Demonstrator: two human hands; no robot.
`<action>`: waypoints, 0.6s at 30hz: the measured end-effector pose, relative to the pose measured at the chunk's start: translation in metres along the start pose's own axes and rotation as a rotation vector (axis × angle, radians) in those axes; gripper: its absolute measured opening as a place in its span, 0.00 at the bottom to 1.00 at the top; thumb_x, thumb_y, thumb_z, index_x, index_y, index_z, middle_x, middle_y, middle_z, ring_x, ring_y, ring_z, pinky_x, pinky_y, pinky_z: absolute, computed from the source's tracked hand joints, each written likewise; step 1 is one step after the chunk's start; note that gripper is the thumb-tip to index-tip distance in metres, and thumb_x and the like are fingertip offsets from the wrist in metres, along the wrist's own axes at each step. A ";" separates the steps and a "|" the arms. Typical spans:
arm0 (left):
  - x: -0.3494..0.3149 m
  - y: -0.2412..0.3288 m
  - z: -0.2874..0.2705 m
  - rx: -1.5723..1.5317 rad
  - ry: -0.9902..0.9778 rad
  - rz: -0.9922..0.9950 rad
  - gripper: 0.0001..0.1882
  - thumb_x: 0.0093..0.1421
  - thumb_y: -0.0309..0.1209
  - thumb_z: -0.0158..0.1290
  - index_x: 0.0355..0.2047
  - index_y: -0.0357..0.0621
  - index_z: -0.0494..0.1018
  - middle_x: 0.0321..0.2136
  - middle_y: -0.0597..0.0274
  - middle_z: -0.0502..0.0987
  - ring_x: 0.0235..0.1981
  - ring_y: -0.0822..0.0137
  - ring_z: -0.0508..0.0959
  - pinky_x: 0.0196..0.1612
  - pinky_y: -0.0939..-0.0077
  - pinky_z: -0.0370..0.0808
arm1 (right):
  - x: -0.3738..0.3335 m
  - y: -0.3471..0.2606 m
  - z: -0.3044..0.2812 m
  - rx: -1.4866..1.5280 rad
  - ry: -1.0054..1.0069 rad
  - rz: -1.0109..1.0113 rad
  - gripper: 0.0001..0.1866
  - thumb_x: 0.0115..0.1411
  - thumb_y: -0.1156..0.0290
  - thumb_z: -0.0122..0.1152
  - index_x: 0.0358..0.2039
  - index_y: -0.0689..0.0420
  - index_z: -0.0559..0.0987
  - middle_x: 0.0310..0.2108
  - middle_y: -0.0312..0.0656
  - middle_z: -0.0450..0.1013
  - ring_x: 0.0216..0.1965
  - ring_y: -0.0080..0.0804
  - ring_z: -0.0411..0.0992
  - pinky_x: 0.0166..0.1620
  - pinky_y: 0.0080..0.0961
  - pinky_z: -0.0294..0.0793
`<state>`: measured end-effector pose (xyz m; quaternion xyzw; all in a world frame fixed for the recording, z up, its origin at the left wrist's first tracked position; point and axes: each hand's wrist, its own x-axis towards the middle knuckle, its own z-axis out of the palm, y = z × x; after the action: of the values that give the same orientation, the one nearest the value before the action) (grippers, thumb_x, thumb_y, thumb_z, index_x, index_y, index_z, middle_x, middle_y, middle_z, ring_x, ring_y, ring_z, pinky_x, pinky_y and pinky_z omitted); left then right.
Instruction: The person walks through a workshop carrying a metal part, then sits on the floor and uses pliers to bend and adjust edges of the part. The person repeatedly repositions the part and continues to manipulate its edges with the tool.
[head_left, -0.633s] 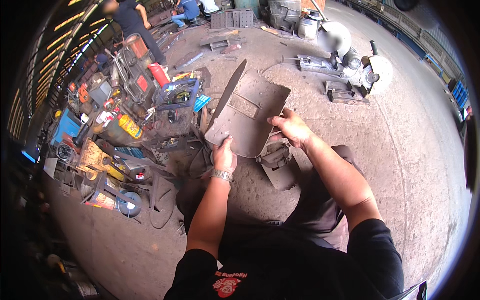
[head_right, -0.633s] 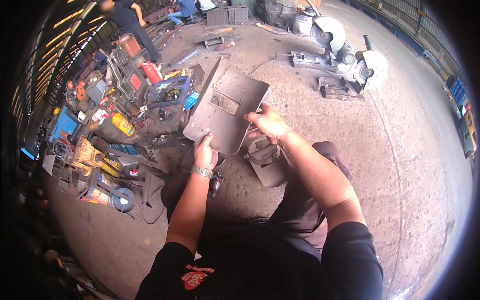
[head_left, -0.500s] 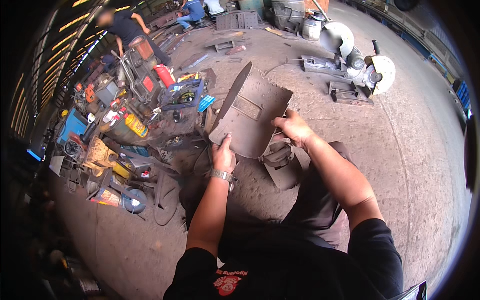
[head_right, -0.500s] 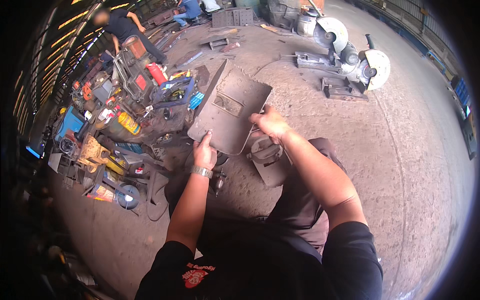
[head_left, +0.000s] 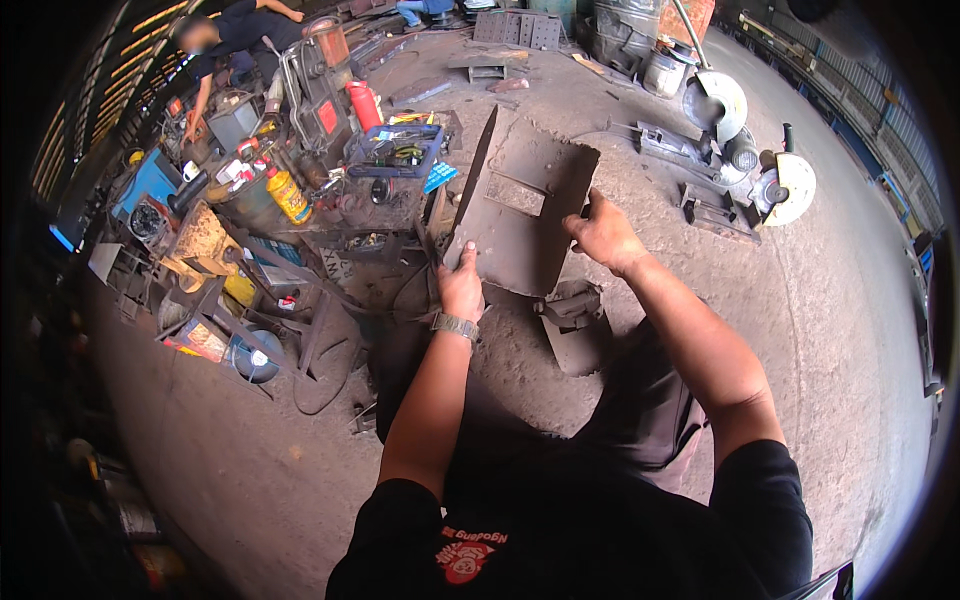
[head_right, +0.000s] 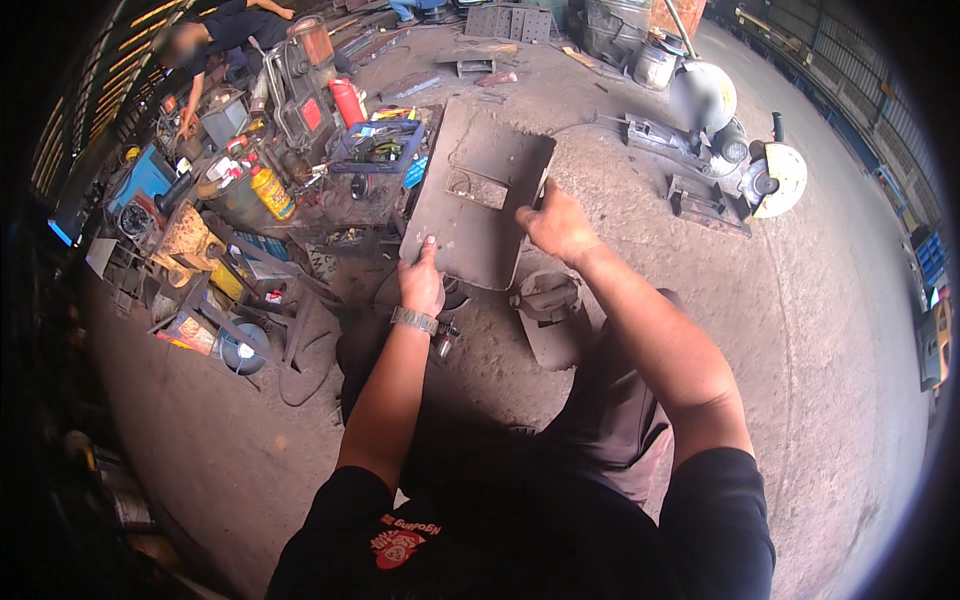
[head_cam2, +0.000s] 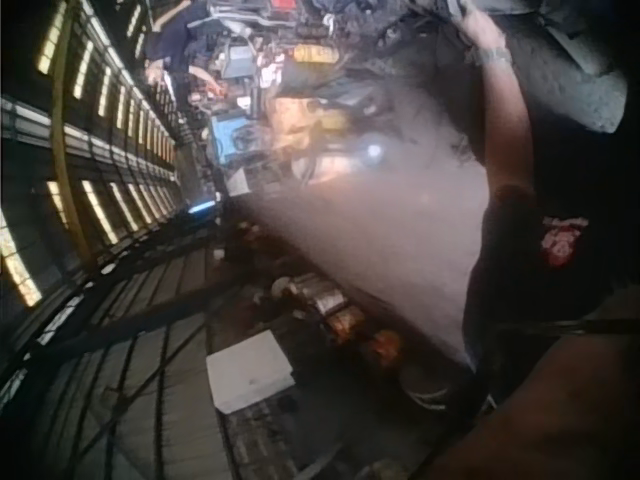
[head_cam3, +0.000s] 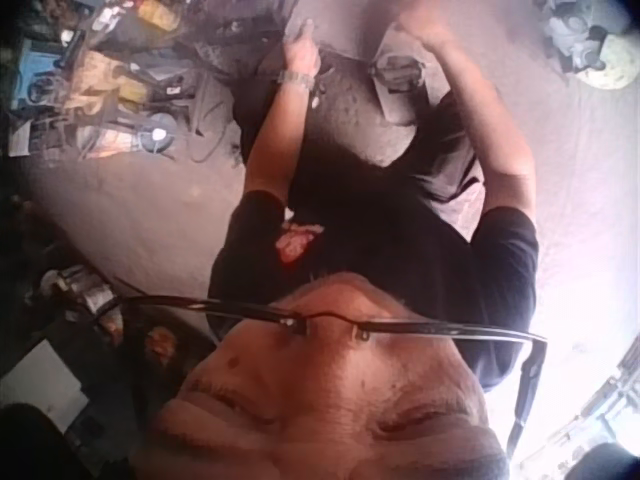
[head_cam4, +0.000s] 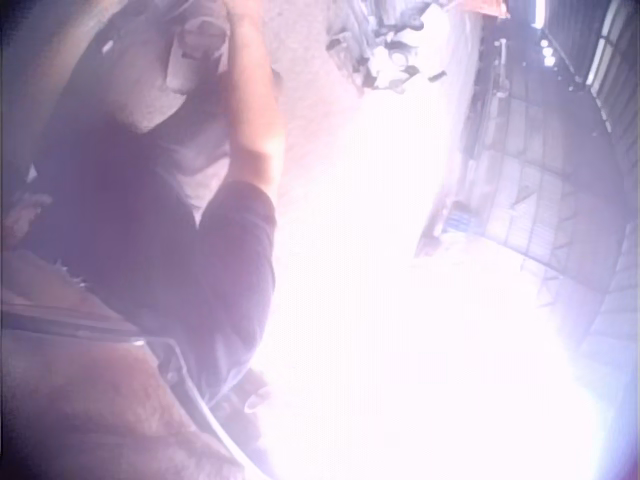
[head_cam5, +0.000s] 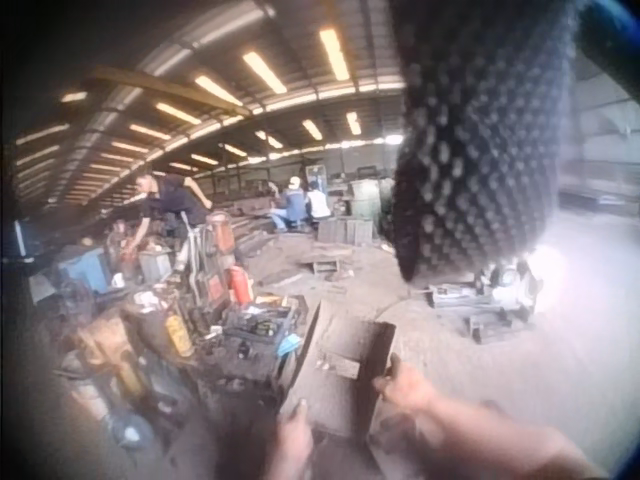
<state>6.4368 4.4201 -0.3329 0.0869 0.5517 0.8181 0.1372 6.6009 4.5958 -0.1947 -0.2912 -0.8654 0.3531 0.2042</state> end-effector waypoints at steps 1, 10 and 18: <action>0.004 -0.002 -0.002 -0.030 0.012 -0.013 0.24 0.65 0.36 0.61 0.53 0.31 0.70 0.47 0.56 0.79 0.44 0.65 0.78 0.45 0.69 0.75 | -0.003 -0.015 0.002 0.013 0.007 -0.011 0.29 0.60 0.66 0.59 0.58 0.69 0.68 0.40 0.57 0.79 0.34 0.40 0.81 0.38 0.33 0.81; 0.000 0.012 0.022 0.031 -0.054 -0.161 0.19 0.64 0.33 0.62 0.52 0.40 0.73 0.44 0.63 0.79 0.39 0.67 0.78 0.35 0.70 0.75 | 0.035 0.005 -0.017 -0.029 -0.011 -0.065 0.39 0.56 0.61 0.62 0.63 0.73 0.63 0.48 0.65 0.75 0.52 0.53 0.74 0.55 0.39 0.72; 0.012 -0.002 0.026 0.054 -0.094 -0.146 0.15 0.64 0.27 0.59 0.51 0.44 0.75 0.43 0.68 0.79 0.39 0.72 0.77 0.32 0.74 0.74 | 0.064 0.027 -0.021 -0.101 -0.032 -0.127 0.35 0.58 0.65 0.64 0.62 0.68 0.65 0.41 0.57 0.78 0.40 0.38 0.80 0.43 0.32 0.79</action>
<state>6.4331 4.4476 -0.3254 0.0883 0.5713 0.7859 0.2196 6.5741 4.6632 -0.1908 -0.2399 -0.9020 0.3001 0.1972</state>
